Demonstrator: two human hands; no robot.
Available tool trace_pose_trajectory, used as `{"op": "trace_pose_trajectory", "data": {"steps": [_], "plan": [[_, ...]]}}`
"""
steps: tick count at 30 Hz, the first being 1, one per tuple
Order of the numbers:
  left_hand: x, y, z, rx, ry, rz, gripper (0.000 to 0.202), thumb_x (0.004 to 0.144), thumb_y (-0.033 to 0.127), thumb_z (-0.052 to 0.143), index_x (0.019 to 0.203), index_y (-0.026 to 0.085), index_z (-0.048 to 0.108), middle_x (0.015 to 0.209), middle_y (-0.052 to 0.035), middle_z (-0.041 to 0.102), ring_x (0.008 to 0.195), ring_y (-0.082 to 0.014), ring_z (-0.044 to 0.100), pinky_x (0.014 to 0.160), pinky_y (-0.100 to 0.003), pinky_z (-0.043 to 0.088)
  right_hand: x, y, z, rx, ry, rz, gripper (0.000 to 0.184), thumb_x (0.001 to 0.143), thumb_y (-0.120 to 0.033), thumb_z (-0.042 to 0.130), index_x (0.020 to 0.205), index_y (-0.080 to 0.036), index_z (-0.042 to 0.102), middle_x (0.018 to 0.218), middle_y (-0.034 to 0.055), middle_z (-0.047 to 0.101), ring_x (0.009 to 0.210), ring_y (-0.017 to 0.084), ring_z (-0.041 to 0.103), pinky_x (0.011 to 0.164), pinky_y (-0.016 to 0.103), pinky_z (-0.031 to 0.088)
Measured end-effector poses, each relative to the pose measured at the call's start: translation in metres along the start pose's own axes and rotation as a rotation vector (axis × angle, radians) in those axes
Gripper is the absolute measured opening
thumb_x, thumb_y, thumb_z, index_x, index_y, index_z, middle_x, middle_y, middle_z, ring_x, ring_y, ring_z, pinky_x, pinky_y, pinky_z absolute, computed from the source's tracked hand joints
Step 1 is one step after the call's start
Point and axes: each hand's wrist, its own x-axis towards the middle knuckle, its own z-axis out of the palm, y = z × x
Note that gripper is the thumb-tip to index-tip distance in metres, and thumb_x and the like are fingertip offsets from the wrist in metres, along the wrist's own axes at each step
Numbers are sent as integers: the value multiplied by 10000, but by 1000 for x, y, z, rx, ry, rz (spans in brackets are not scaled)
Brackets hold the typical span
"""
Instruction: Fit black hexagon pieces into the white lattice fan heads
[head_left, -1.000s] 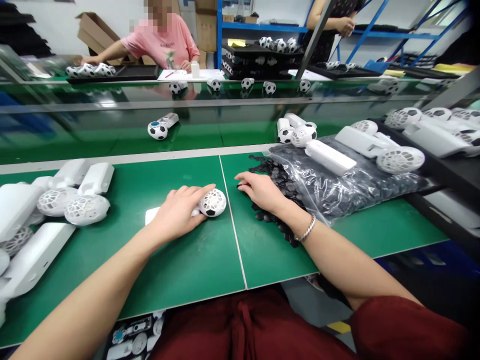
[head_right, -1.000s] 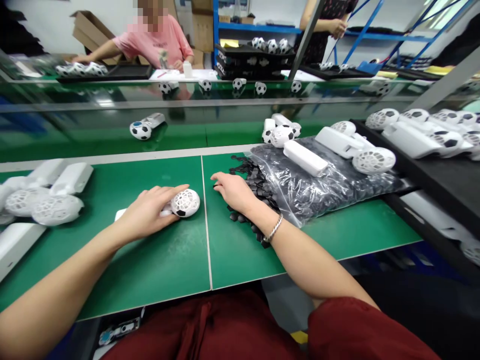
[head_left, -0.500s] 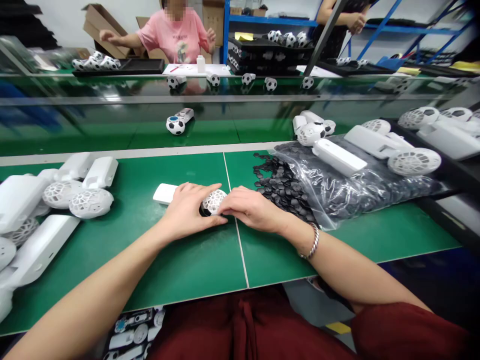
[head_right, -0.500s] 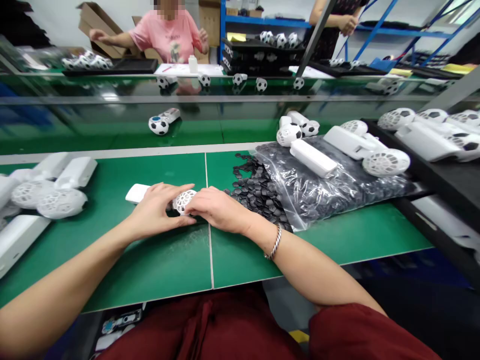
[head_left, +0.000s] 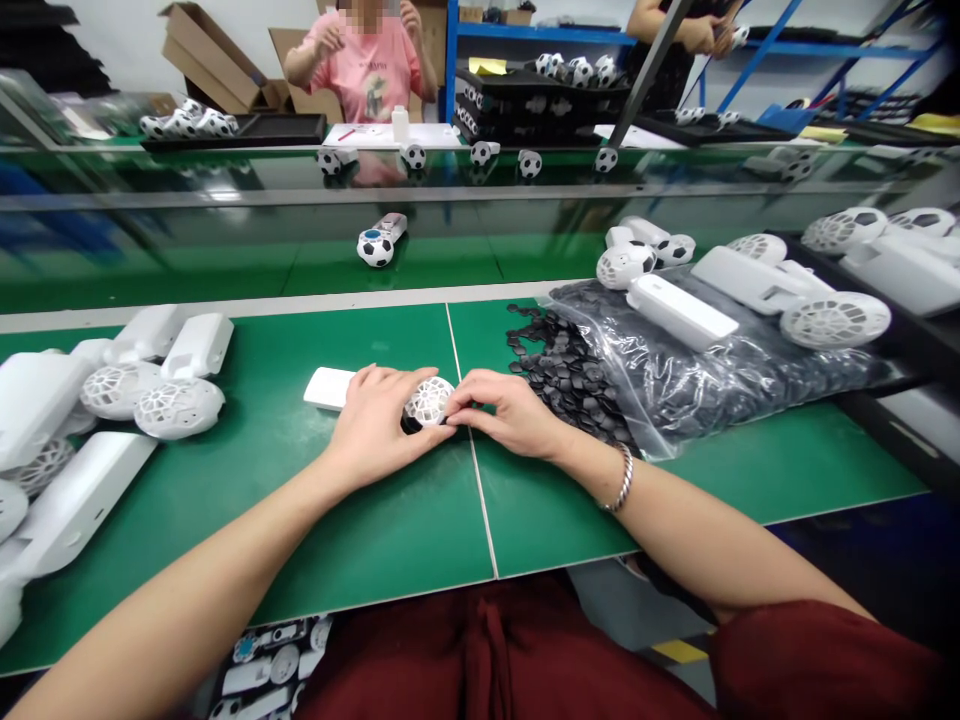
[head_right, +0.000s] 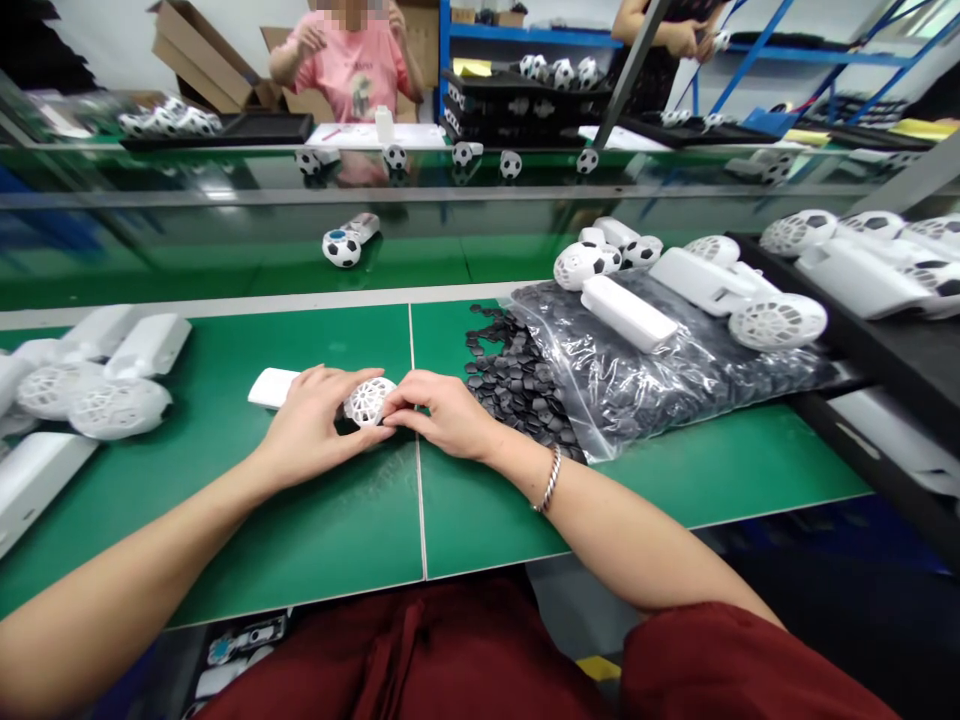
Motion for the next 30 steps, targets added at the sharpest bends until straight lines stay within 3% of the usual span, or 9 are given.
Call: {"op": "trace_pose_trajectory", "data": {"steps": [6,9,15,22,26,28,30], "plan": [[0,2,0,10,6,-7,581,730,562,562,1175,190,521,1015,-58,630,972,-245,505,946,-432,291,0,2,6,51,63,37,37,775,-185,624,751,-168,601,755,7,580,756,116,536,725,248,438],[0,3,0,8,16,-6,560,736,548,558,1157,180,534,1007,-61,633,949,-247,509,934,-437,303,0,7,6,87,93,125,152,735,-249,670,797,-163,560,827,5,525,689,93,527,652,229,441],[1,6,3,-32,58,7,512,742,488,558,1115,138,558,1001,-85,635,926,-255,522,836,-400,382,-1,11,8,64,21,258,300,746,-354,646,946,-193,490,992,13,521,653,79,545,661,243,442],[3,0,2,-28,27,58,503,761,481,534,1118,127,551,1007,-105,623,935,-270,525,814,-403,400,3,8,3,-57,16,226,300,772,-419,601,934,-185,507,962,11,565,670,86,549,664,230,435],[7,-11,-4,-91,-98,172,544,758,476,558,1195,162,484,1143,-99,573,1052,-265,486,978,-457,308,5,18,-27,-424,65,352,175,816,-345,567,854,-178,603,875,29,616,787,137,555,726,255,419],[7,-13,-5,-98,-167,227,555,778,453,542,1256,196,424,1229,-92,525,1171,-281,400,1049,-520,174,3,25,-42,-666,42,512,132,800,-293,587,854,-188,646,894,53,629,851,184,553,734,287,411],[6,-9,-4,-56,-160,198,580,782,467,534,1290,229,389,1309,-93,455,1261,-318,269,1043,-581,105,1,32,-52,-781,-20,633,128,781,-266,604,876,-207,666,915,59,637,871,208,558,701,294,407]]}}
